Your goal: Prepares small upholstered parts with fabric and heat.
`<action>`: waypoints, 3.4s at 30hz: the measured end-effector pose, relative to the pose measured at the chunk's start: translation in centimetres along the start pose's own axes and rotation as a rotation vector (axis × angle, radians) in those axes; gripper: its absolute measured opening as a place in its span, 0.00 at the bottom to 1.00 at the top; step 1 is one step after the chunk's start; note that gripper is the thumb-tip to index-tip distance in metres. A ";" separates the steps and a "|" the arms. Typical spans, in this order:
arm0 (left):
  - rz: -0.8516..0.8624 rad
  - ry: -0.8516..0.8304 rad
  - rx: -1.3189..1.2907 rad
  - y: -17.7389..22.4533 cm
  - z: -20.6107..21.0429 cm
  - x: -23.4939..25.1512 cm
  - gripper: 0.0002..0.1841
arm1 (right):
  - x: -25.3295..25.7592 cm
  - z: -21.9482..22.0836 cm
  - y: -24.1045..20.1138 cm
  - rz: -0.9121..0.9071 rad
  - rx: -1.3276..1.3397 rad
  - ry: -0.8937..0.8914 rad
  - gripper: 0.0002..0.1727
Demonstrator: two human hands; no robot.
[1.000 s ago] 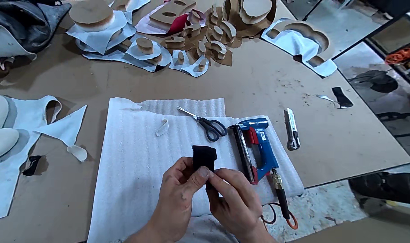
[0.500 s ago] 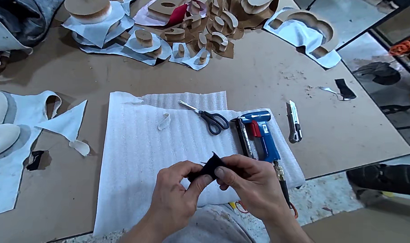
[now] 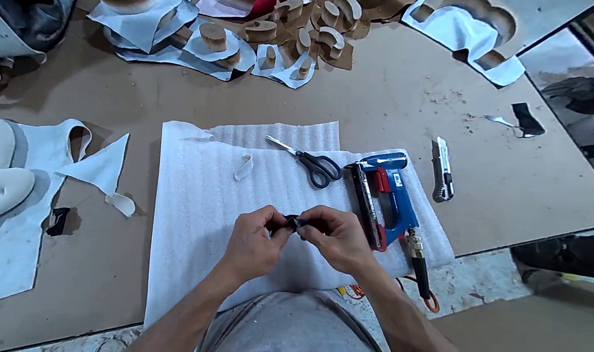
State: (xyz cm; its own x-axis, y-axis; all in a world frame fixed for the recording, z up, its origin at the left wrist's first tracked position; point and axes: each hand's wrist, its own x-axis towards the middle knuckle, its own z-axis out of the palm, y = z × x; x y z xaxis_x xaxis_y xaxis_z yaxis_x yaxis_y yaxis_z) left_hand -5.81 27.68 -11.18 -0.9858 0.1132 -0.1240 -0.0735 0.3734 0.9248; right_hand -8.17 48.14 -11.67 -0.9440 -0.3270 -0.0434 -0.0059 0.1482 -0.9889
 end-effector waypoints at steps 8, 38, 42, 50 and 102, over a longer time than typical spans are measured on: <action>0.464 0.163 0.578 -6.2 3.2 0.5 0.07 | 0.8 1.2 5.1 -0.338 -0.853 -0.040 0.10; 0.248 0.140 0.314 -7.4 4.1 -1.2 0.08 | 2.0 0.2 4.1 0.030 -0.728 -0.255 0.13; 0.214 0.182 0.331 -7.4 4.5 -1.5 0.10 | 2.6 -0.2 3.1 0.146 -0.671 -0.327 0.08; 0.237 0.182 0.304 -7.8 4.2 -2.2 0.14 | 1.4 3.0 3.7 0.143 -0.768 -0.064 0.02; 0.028 0.201 0.580 -6.3 5.5 -1.7 0.10 | -0.6 -14.6 -0.4 0.790 -0.673 0.474 0.25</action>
State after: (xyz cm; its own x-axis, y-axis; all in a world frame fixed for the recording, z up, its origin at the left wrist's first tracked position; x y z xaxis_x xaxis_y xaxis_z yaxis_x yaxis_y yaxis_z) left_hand -2.82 30.18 -18.73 -0.9995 -0.0250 0.0198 -0.0092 0.8193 0.5733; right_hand -12.38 61.88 -9.13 -0.7912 0.4440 -0.4207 0.6043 0.6733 -0.4259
